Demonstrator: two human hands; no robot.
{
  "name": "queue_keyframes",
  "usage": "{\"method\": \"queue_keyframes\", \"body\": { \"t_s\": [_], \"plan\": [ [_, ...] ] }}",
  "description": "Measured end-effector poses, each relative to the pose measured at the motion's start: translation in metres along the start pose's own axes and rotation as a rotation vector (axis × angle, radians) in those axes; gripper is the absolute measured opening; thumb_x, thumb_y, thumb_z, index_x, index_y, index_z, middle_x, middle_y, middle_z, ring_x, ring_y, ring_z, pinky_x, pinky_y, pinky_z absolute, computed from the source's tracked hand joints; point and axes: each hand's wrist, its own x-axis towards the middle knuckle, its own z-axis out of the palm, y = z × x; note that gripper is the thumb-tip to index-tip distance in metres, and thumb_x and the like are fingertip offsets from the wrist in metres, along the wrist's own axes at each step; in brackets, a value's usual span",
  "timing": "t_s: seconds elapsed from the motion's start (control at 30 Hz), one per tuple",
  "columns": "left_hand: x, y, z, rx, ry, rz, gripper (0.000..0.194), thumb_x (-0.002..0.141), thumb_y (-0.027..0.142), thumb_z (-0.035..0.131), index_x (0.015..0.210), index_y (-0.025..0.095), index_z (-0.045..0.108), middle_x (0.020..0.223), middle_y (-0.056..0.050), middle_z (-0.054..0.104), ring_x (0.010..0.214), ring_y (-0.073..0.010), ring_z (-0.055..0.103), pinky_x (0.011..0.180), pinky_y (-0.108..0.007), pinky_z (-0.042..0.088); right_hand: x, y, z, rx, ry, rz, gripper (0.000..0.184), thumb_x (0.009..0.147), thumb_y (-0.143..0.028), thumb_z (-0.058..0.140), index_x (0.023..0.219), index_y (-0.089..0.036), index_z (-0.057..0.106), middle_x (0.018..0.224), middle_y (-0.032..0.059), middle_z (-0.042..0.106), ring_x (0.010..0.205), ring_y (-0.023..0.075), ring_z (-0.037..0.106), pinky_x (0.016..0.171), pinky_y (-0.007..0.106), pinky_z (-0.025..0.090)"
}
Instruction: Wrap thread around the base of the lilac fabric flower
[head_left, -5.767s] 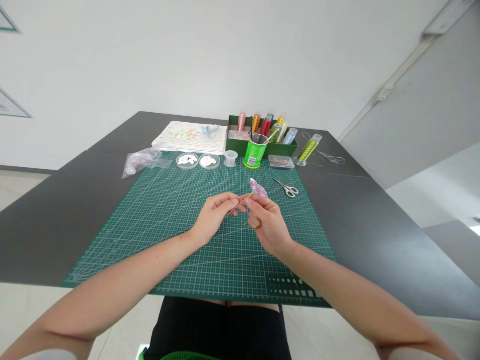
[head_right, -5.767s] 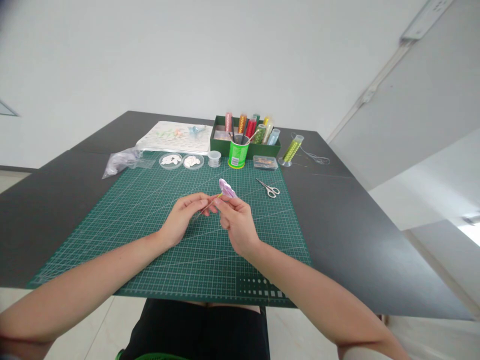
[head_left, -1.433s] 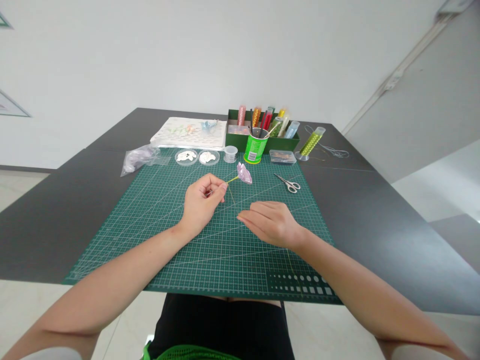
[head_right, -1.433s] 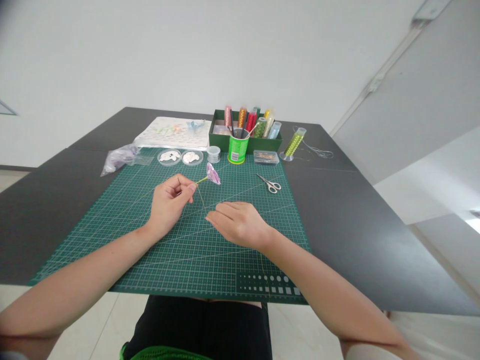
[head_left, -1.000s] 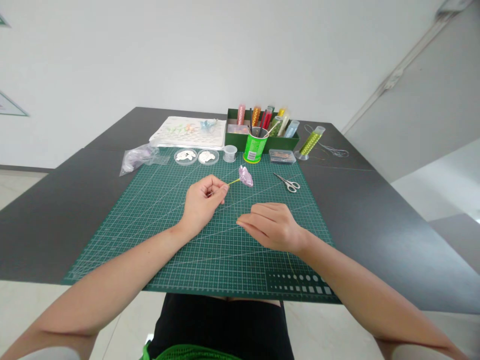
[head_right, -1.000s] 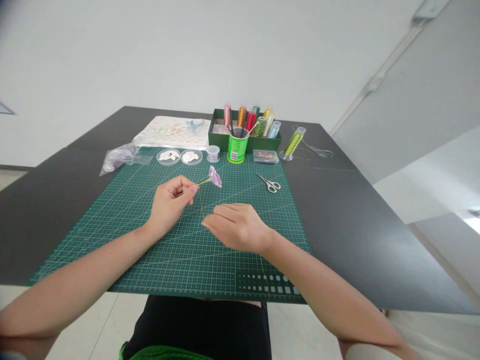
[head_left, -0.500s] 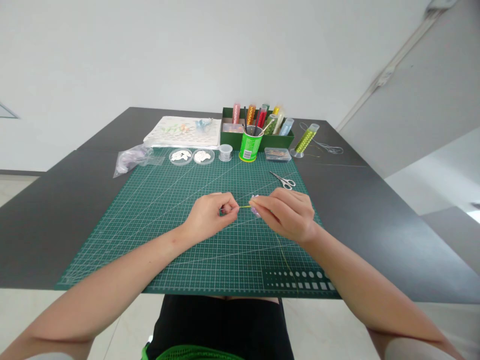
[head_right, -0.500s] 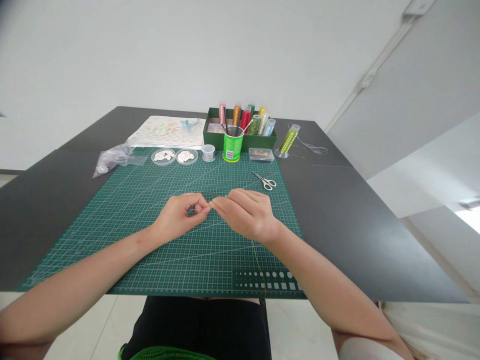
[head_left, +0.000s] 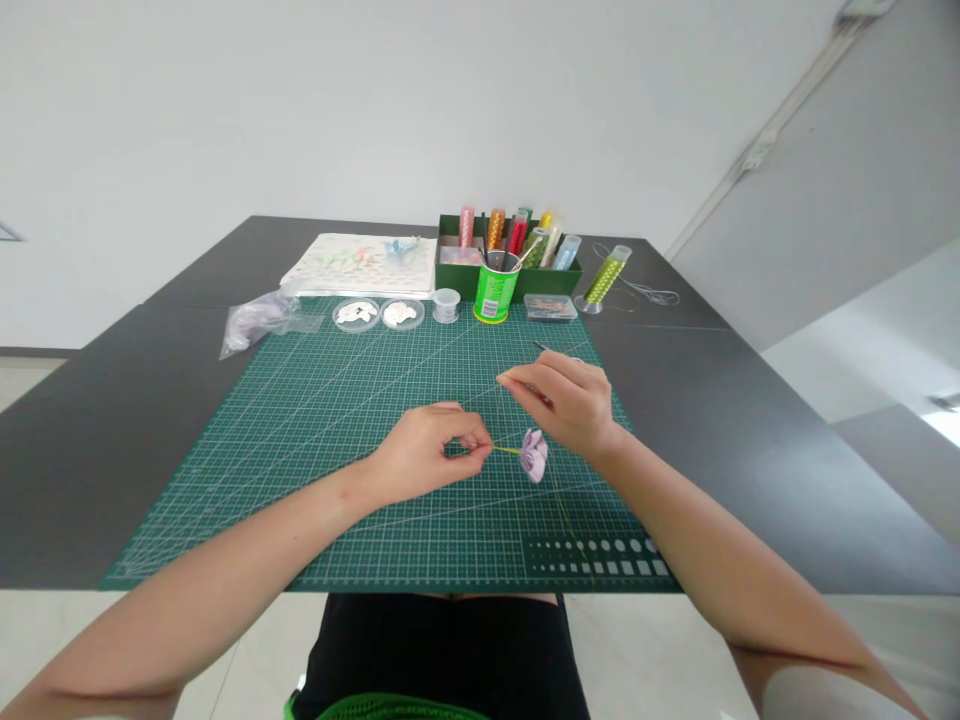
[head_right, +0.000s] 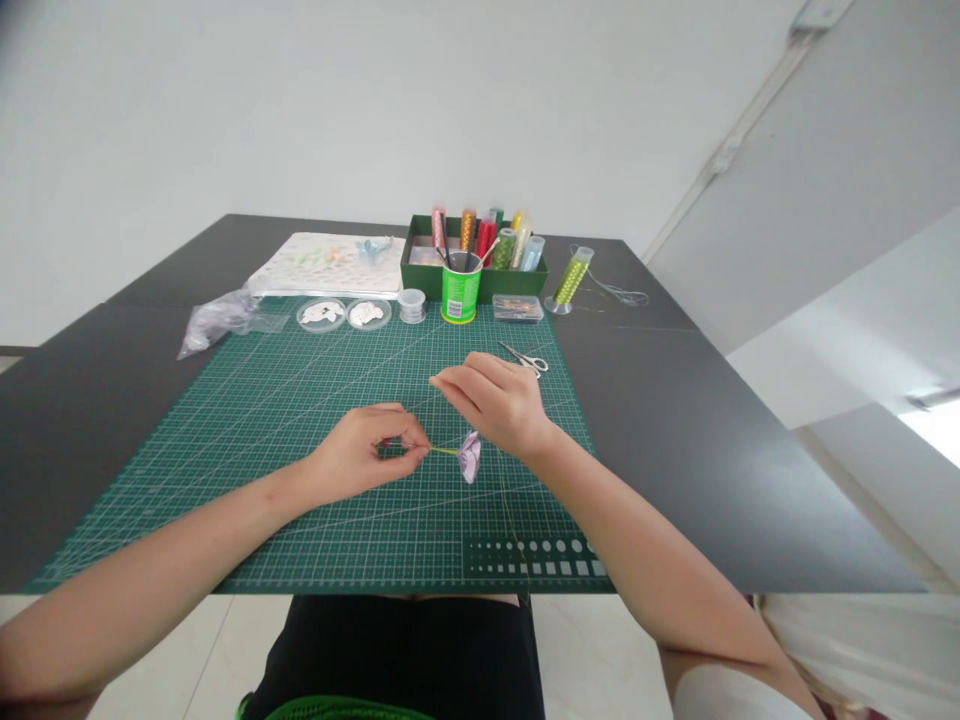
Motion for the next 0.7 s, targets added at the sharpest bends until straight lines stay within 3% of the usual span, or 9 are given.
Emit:
{"method": "queue_keyframes", "body": {
  "t_s": [0.1, 0.2, 0.37, 0.57, 0.7],
  "plan": [
    [0.001, 0.002, -0.002, -0.029, 0.038, 0.061, 0.009, 0.088, 0.014, 0.069, 0.082, 0.019, 0.072, 0.077, 0.003, 0.075, 0.071, -0.0115, 0.066, 0.07, -0.023, 0.05, -0.002, 0.004, 0.004, 0.12, -0.04, 0.123, 0.017, 0.096, -0.02, 0.067, 0.081, -0.017, 0.073, 0.062, -0.0027, 0.058, 0.052, 0.0079, 0.046, 0.05, 0.024, 0.036],
    [0.002, 0.005, -0.004, -0.054, 0.076, 0.121, 0.009, 0.089, 0.014, 0.071, 0.084, 0.02, 0.074, 0.079, 0.002, 0.077, 0.071, -0.0116, 0.068, 0.073, -0.024, 0.052, -0.003, 0.009, 0.009, 0.281, -0.099, 0.334, 0.021, 0.094, -0.025, 0.07, 0.075, -0.018, 0.073, 0.059, -0.0046, 0.051, 0.053, 0.0085, 0.044, 0.053, 0.025, 0.035],
    [0.003, 0.006, -0.008, -0.038, 0.173, 0.166, 0.005, 0.091, 0.02, 0.074, 0.086, 0.021, 0.076, 0.077, 0.001, 0.078, 0.07, -0.0132, 0.069, 0.071, -0.026, 0.053, -0.01, 0.019, 0.022, 0.559, -0.274, 0.624, 0.028, 0.088, -0.038, 0.073, 0.069, -0.017, 0.071, 0.056, -0.0062, 0.044, 0.054, 0.0086, 0.036, 0.054, 0.026, 0.03],
    [0.002, 0.005, -0.011, 0.061, 0.361, 0.195, 0.006, 0.091, 0.017, 0.074, 0.086, 0.02, 0.074, 0.073, 0.002, 0.075, 0.066, -0.0116, 0.062, 0.066, -0.025, 0.049, -0.015, 0.015, 0.032, 0.796, -0.494, 0.735, 0.04, 0.082, -0.05, 0.075, 0.065, -0.016, 0.065, 0.054, -0.006, 0.044, 0.053, 0.0084, 0.035, 0.054, 0.027, 0.029],
    [0.003, 0.006, -0.012, 0.07, 0.456, 0.138, 0.006, 0.089, 0.017, 0.074, 0.085, 0.021, 0.075, 0.071, 0.003, 0.072, 0.068, -0.0115, 0.061, 0.068, -0.025, 0.048, -0.013, 0.005, 0.034, 0.906, -0.644, 0.752, 0.046, 0.078, -0.056, 0.077, 0.062, -0.017, 0.06, 0.057, -0.0046, 0.046, 0.055, 0.009, 0.038, 0.054, 0.027, 0.03]
  ]
}}
